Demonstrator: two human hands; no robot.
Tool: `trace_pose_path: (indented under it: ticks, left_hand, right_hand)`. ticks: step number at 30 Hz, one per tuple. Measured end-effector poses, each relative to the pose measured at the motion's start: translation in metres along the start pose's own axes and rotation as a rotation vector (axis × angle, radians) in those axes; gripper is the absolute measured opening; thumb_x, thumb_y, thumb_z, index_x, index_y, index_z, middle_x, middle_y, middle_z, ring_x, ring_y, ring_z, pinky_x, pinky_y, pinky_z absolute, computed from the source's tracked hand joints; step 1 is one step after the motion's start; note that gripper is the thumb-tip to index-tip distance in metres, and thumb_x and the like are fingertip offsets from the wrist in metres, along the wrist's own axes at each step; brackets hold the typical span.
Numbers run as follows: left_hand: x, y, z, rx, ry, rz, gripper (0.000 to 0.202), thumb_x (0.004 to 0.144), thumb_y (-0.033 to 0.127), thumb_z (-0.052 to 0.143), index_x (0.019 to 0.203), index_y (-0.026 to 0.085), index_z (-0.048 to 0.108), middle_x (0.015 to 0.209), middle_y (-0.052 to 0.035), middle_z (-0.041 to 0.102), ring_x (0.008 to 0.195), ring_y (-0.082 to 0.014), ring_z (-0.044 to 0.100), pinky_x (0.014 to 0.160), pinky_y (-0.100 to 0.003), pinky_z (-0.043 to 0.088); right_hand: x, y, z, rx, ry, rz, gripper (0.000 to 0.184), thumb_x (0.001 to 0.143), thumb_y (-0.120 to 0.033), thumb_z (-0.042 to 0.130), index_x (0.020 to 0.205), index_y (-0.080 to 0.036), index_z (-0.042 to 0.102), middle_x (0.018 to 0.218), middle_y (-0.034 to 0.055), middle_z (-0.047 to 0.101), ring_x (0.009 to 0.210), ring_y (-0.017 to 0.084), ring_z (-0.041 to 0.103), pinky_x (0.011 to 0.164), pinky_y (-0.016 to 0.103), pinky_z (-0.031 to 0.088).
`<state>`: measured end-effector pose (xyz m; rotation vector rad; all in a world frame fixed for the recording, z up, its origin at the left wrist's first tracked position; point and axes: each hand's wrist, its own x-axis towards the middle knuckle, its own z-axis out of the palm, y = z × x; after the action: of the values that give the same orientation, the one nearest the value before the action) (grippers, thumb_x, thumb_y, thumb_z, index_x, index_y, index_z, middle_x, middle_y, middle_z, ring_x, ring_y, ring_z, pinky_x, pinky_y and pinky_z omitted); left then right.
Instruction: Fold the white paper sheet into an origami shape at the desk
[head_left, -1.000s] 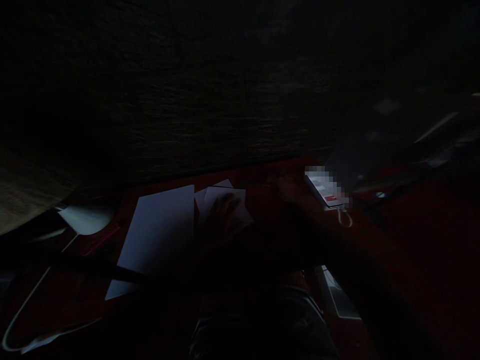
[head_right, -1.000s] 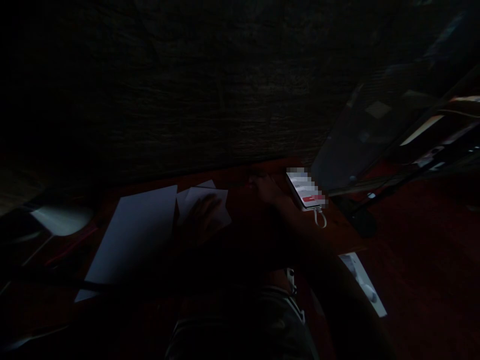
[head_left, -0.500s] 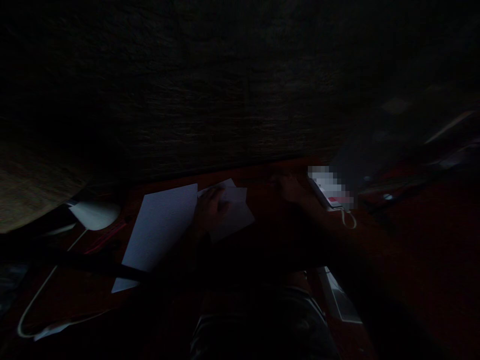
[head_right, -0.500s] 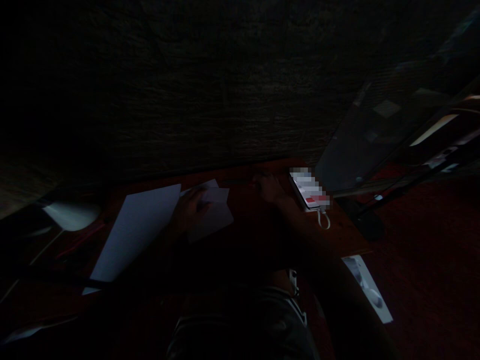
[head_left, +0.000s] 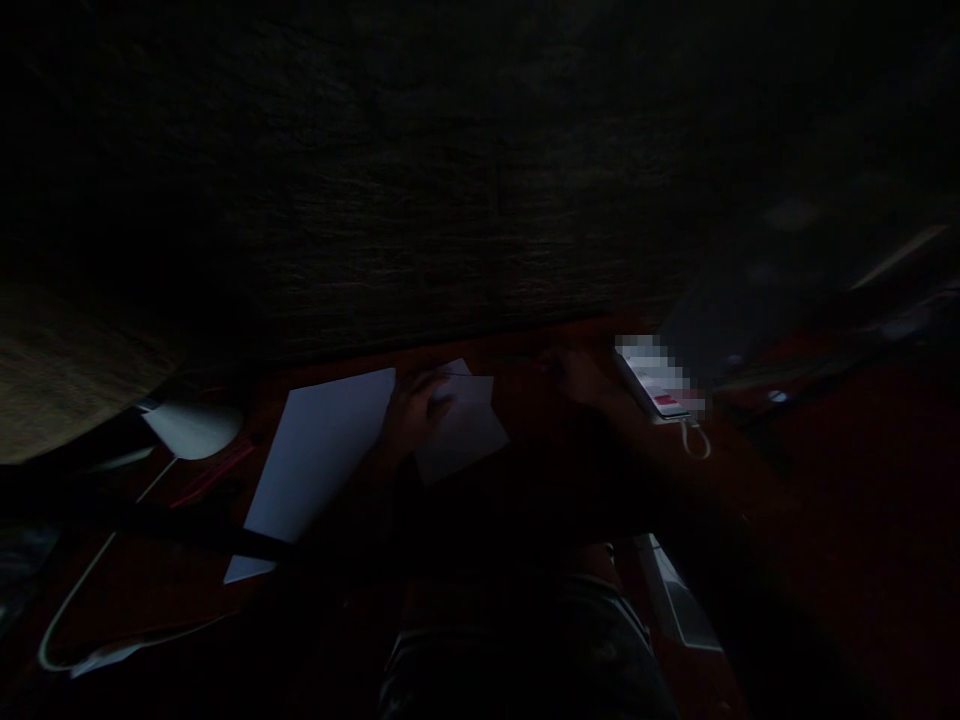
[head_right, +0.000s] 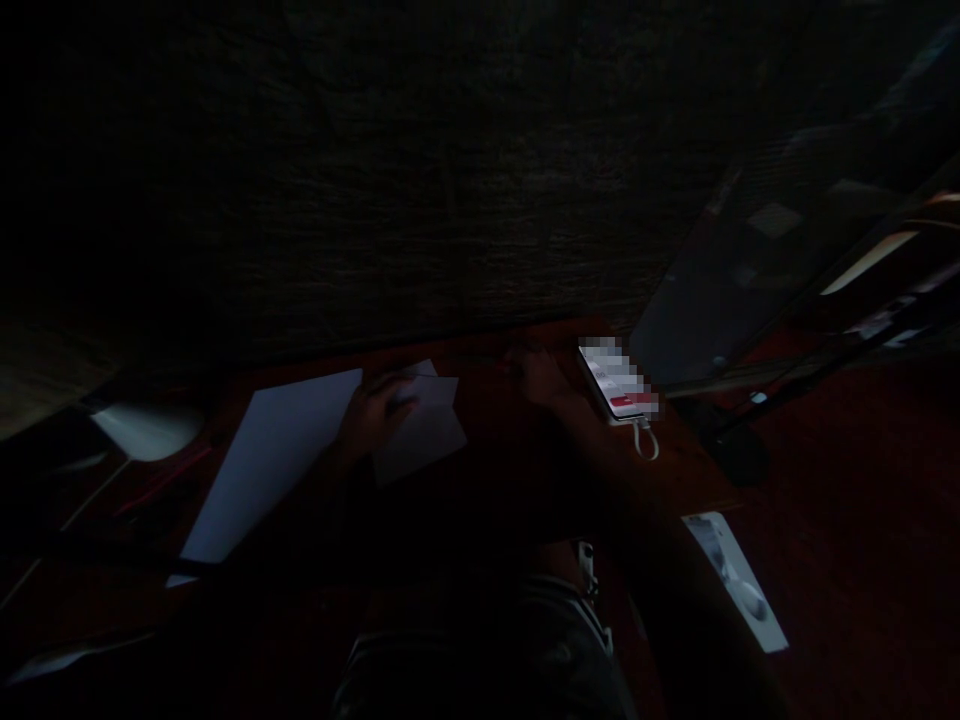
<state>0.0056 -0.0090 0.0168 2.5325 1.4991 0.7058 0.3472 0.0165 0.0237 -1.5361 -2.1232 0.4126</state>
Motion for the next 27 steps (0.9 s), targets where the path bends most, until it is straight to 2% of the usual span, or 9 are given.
trace_pose_path:
  ticks: [4,10,15,19,22,24,27]
  left_hand:
    - [-0.003,0.002,0.000,0.026,-0.046,0.052,0.048,0.096,0.037,0.068,0.141,0.021,0.062,0.150,-0.0112,0.061,0.142,-0.0307,0.053,0.121,-0.052,0.042]
    - [-0.004,0.014,-0.007,0.148,-0.097,0.048,0.040,0.094,0.043,0.071,0.130,0.025,0.070,0.131,-0.0086,0.069,0.124,-0.0334,0.060,0.111,-0.054,0.047]
    - [-0.002,0.019,-0.011,0.127,-0.086,0.051,0.026,0.101,0.036,0.060,0.118,0.023,0.075,0.123,-0.0083,0.072,0.119,-0.0303,0.064,0.106,-0.048,0.051]
    - [-0.001,0.019,-0.011,0.062,-0.043,0.012,0.031,0.104,0.026,0.049,0.119,0.022,0.076,0.125,-0.0067,0.076,0.118,-0.0268,0.069,0.109,-0.045,0.051]
    - [-0.002,0.017,-0.009,0.034,-0.025,-0.056,0.034,0.102,0.021,0.048,0.119,0.023,0.077,0.125,-0.0052,0.078,0.120,-0.0259,0.070,0.112,-0.043,0.051]
    - [-0.002,0.016,-0.007,0.010,-0.013,-0.112,0.035,0.101,0.020,0.048,0.120,0.023,0.077,0.125,-0.0052,0.078,0.118,-0.0256,0.072,0.111,-0.042,0.053]
    - [-0.002,0.014,-0.005,-0.023,0.000,-0.163,0.035,0.101,0.020,0.048,0.120,0.023,0.078,0.122,-0.0056,0.080,0.114,-0.0255,0.074,0.109,-0.041,0.055]
  right_hand:
    - [0.001,0.002,0.000,0.015,0.026,0.009,0.022,0.097,-0.018,0.058,0.111,-0.019,0.076,0.119,0.0141,0.075,0.106,0.027,0.070,0.096,0.039,0.053]
    - [0.000,-0.002,-0.002,0.056,0.037,-0.028,0.024,0.095,-0.017,0.058,0.109,-0.019,0.077,0.119,0.0132,0.076,0.108,0.028,0.069,0.101,0.040,0.052]
    - [-0.001,-0.005,-0.003,0.090,0.040,-0.024,0.023,0.095,-0.018,0.057,0.109,-0.018,0.077,0.118,0.0144,0.076,0.107,0.027,0.069,0.101,0.040,0.052]
    - [-0.001,-0.006,-0.002,0.184,0.078,-0.026,0.021,0.094,-0.019,0.059,0.104,-0.019,0.077,0.116,0.0132,0.077,0.108,0.028,0.069,0.102,0.043,0.052]
    - [-0.003,-0.005,-0.006,0.306,0.097,-0.015,0.019,0.093,-0.021,0.060,0.103,-0.020,0.076,0.112,0.0114,0.077,0.105,0.027,0.071,0.099,0.044,0.053]
    - [-0.005,-0.003,-0.012,0.395,0.039,-0.041,0.018,0.093,-0.026,0.062,0.103,-0.020,0.075,0.110,0.0098,0.077,0.102,0.027,0.071,0.097,0.044,0.054]
    - [-0.007,-0.001,-0.024,0.479,-0.122,-0.098,0.022,0.091,-0.039,0.067,0.101,-0.021,0.075,0.106,0.0081,0.078,0.102,0.027,0.071,0.097,0.045,0.054]
